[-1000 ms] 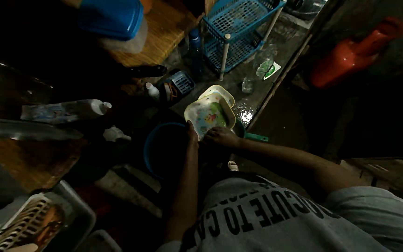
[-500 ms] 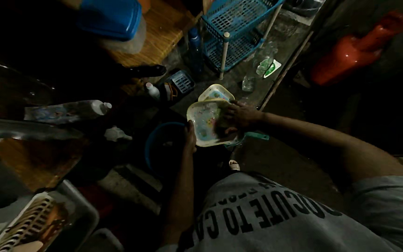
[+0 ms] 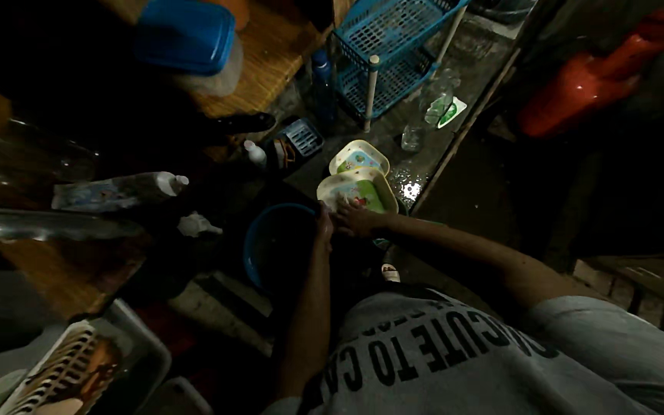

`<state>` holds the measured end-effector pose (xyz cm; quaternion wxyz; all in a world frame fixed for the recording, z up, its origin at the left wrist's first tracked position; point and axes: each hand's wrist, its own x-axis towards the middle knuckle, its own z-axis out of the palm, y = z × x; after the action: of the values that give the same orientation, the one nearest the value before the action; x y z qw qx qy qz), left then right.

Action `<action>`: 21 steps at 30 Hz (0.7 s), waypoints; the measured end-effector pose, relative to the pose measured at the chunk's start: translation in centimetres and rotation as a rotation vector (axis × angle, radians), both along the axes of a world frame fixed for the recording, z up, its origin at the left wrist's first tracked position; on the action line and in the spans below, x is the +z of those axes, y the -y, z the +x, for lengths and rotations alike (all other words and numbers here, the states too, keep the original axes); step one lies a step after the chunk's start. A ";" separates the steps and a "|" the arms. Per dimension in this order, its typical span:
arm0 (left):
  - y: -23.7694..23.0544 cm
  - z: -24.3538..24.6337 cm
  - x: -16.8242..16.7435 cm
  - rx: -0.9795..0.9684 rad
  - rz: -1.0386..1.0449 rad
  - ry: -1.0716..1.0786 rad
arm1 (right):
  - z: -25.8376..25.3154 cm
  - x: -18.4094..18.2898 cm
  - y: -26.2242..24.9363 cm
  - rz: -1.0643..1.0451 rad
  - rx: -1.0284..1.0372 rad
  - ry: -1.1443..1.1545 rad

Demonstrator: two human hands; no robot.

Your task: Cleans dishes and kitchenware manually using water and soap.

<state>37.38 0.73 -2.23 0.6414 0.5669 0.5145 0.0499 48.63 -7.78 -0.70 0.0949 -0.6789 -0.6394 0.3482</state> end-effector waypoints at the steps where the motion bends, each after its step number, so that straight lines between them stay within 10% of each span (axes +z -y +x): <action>1: -0.4 0.0 -0.5 0.017 -0.012 0.006 | -0.5 0.3 0.2 -0.025 0.030 -0.008; 14: -1.4 -1.2 0.0 0.027 0.076 -0.007 | 4.7 -2.0 8.1 0.382 0.196 0.214; 21: 0.8 -1.2 -0.3 -0.111 0.080 0.014 | 9.6 -1.9 6.0 0.219 0.151 0.424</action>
<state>36.17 -0.05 -2.54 0.6237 0.6193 0.4753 0.0388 58.19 -13.81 -2.60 0.0054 -0.6727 -0.7279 0.1328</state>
